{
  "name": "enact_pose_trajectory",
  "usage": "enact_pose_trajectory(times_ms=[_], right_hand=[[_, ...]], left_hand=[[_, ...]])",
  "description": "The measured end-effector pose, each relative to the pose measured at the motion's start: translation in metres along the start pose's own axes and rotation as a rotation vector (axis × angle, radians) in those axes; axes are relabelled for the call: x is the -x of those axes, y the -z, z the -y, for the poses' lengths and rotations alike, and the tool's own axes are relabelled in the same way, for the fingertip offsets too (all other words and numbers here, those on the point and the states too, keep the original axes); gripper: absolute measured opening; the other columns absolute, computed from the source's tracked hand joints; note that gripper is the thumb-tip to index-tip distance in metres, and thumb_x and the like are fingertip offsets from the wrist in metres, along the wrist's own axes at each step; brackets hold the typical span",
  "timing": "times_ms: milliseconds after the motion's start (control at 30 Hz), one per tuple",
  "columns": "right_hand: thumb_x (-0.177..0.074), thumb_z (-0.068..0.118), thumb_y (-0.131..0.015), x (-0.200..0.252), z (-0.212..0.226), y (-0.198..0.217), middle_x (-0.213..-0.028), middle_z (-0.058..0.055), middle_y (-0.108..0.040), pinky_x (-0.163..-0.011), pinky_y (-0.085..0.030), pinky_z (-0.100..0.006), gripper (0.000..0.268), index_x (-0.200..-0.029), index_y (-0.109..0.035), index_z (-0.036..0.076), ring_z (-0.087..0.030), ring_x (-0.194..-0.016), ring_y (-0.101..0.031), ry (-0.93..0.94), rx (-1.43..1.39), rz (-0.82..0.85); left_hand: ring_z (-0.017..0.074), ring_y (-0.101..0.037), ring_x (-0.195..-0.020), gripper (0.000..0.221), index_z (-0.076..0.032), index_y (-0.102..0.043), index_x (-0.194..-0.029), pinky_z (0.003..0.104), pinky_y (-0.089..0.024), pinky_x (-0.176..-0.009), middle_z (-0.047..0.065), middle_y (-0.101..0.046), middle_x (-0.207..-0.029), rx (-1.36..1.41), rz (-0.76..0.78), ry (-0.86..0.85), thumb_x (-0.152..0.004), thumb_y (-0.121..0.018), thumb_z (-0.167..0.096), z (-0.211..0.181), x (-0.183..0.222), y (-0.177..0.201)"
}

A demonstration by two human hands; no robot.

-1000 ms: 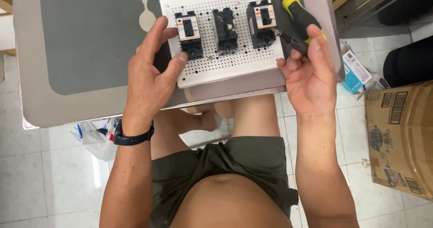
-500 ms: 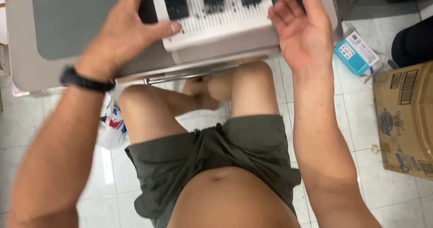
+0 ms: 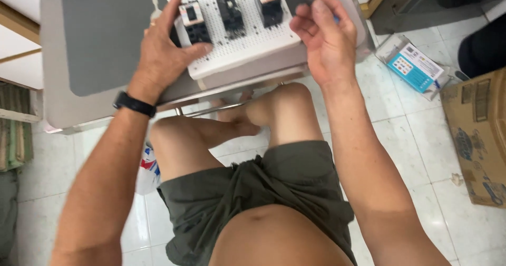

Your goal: Assembling circuit breakers onto a perforated board by tightening screws with a manual screwdriver.

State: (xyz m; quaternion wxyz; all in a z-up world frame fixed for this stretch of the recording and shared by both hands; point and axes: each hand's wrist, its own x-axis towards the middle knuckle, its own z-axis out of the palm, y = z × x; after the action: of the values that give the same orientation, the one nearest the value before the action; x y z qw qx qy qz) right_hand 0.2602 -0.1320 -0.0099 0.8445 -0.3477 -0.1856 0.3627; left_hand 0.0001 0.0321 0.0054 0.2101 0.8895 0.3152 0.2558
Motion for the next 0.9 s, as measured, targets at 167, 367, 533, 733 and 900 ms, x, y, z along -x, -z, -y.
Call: enact_pose_trajectory(times_ms=[167,367,533,733,900], right_hand=[[-0.088,0.02,-0.069,0.009,0.007,-0.01,-0.091,-0.021,-0.071,-0.079,-0.063,-0.04,0.025,-0.104,-0.061,0.002,-0.028,-0.08,-0.071,0.006,0.073,-0.007],[-0.095,0.013,-0.061,0.015,0.009,-0.001,-0.112,-0.025,-0.067,-0.084,-0.061,-0.039,0.019,-0.111,-0.057,0.006,-0.034,-0.084,-0.071,-0.009,0.164,0.033],[-0.092,0.001,-0.061,0.01,0.009,0.014,-0.119,-0.017,-0.066,-0.081,-0.062,-0.033,0.025,-0.117,-0.058,0.008,-0.029,-0.077,-0.07,-0.088,0.133,-0.02],[-0.099,0.014,-0.06,0.002,0.003,0.039,-0.119,-0.021,-0.067,-0.087,-0.057,-0.043,0.027,-0.126,-0.059,0.013,-0.026,-0.082,-0.069,-0.142,-0.023,0.056],[-0.097,0.022,-0.066,0.006,0.006,0.039,-0.109,-0.017,-0.07,-0.087,-0.057,-0.044,0.023,-0.118,-0.063,0.012,-0.026,-0.084,-0.07,-0.139,-0.008,0.002]], left_hand=[[0.0319,-0.047,-0.133,0.095,-0.006,-0.028,-0.149,0.045,-0.036,-0.108,0.022,-0.048,-0.145,0.095,0.019,0.061,-0.077,-0.087,-0.027,-0.023,0.002,0.01],[0.0376,-0.043,-0.133,0.096,-0.002,-0.025,-0.149,0.055,-0.029,-0.108,0.021,-0.046,-0.147,0.077,0.072,0.119,-0.077,-0.085,-0.026,-0.037,0.001,0.015],[0.0388,-0.046,-0.13,0.094,-0.003,-0.028,-0.148,0.052,-0.031,-0.107,0.021,-0.05,-0.145,0.047,0.04,0.069,-0.077,-0.085,-0.029,-0.028,0.003,0.012],[0.039,-0.049,-0.13,0.093,-0.002,-0.034,-0.145,0.054,-0.034,-0.104,0.02,-0.053,-0.141,-0.014,0.007,0.017,-0.076,-0.086,-0.037,-0.013,0.004,0.006],[0.0388,-0.05,-0.131,0.089,0.0,-0.033,-0.145,0.052,-0.038,-0.102,0.019,-0.053,-0.142,0.0,-0.002,-0.027,-0.079,-0.084,-0.031,-0.015,0.004,0.006]])
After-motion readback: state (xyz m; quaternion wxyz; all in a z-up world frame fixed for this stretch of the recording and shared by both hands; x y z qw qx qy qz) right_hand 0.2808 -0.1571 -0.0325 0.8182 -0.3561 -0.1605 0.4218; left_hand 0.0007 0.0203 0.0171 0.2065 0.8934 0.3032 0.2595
